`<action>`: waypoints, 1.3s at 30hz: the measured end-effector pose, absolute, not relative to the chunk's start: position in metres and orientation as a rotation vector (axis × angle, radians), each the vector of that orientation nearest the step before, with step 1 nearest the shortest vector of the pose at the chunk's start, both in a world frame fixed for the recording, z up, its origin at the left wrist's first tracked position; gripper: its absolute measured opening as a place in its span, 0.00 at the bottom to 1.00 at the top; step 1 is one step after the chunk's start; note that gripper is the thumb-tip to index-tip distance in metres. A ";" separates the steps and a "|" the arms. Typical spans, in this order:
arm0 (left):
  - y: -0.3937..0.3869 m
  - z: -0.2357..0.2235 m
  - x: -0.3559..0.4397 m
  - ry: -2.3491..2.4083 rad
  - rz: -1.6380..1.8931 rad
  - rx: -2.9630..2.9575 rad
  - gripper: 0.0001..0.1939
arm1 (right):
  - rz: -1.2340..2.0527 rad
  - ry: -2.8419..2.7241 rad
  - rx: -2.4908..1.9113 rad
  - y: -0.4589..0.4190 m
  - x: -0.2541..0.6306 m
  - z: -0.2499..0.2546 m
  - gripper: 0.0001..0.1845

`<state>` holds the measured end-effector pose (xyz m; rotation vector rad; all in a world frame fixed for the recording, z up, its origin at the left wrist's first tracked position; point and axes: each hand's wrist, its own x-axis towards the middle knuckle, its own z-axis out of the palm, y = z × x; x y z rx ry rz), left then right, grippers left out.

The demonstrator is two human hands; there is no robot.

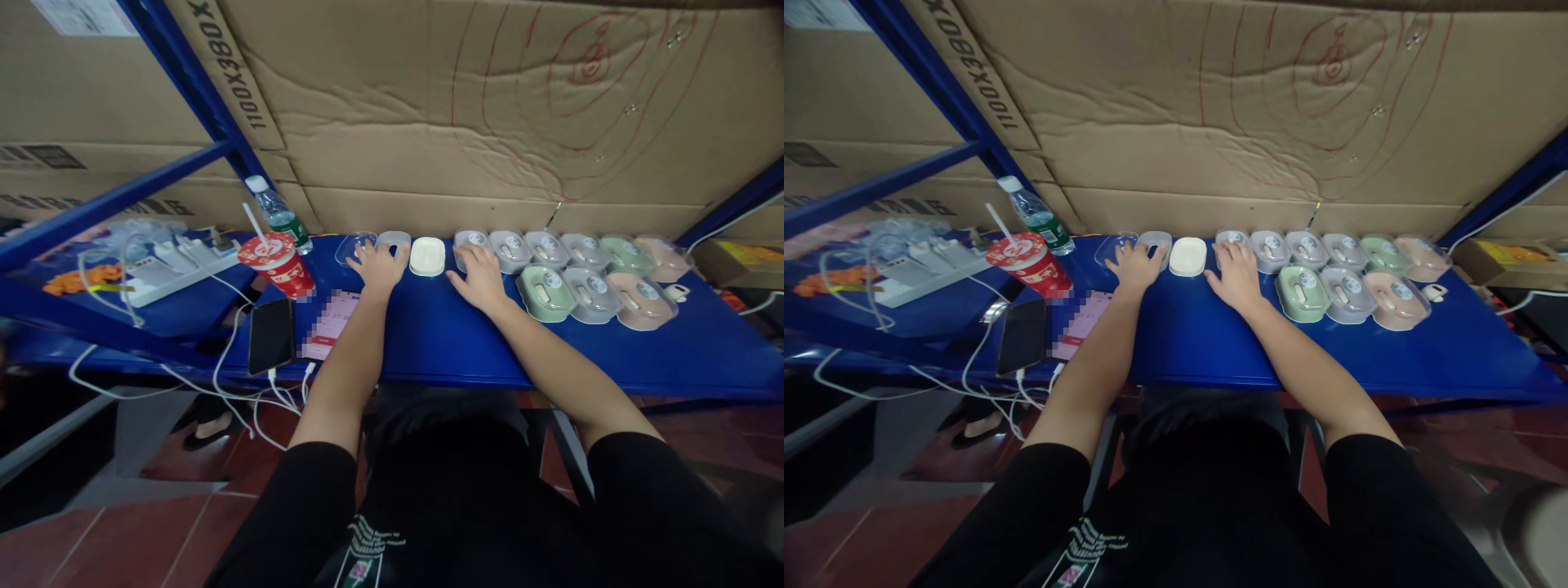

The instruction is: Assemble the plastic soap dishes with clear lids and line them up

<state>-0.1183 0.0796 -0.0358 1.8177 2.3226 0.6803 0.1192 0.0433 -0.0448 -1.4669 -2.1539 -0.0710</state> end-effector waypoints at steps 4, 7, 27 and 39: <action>0.083 -0.039 -0.117 2.304 0.637 1.780 0.44 | -0.147 -2.138 -1.664 0.047 0.129 -0.045 0.44; 0.083 -0.039 -0.115 2.295 0.637 1.789 0.43 | -0.113 -2.162 -1.729 0.051 0.131 -0.050 0.45; 0.090 -0.047 -0.117 2.207 0.732 1.867 0.37 | 0.048 -1.894 -1.571 0.076 0.142 -0.070 0.32; 0.094 -0.052 -0.117 2.047 1.119 2.025 0.32 | 0.065 -1.640 -1.161 0.067 0.137 -0.058 0.35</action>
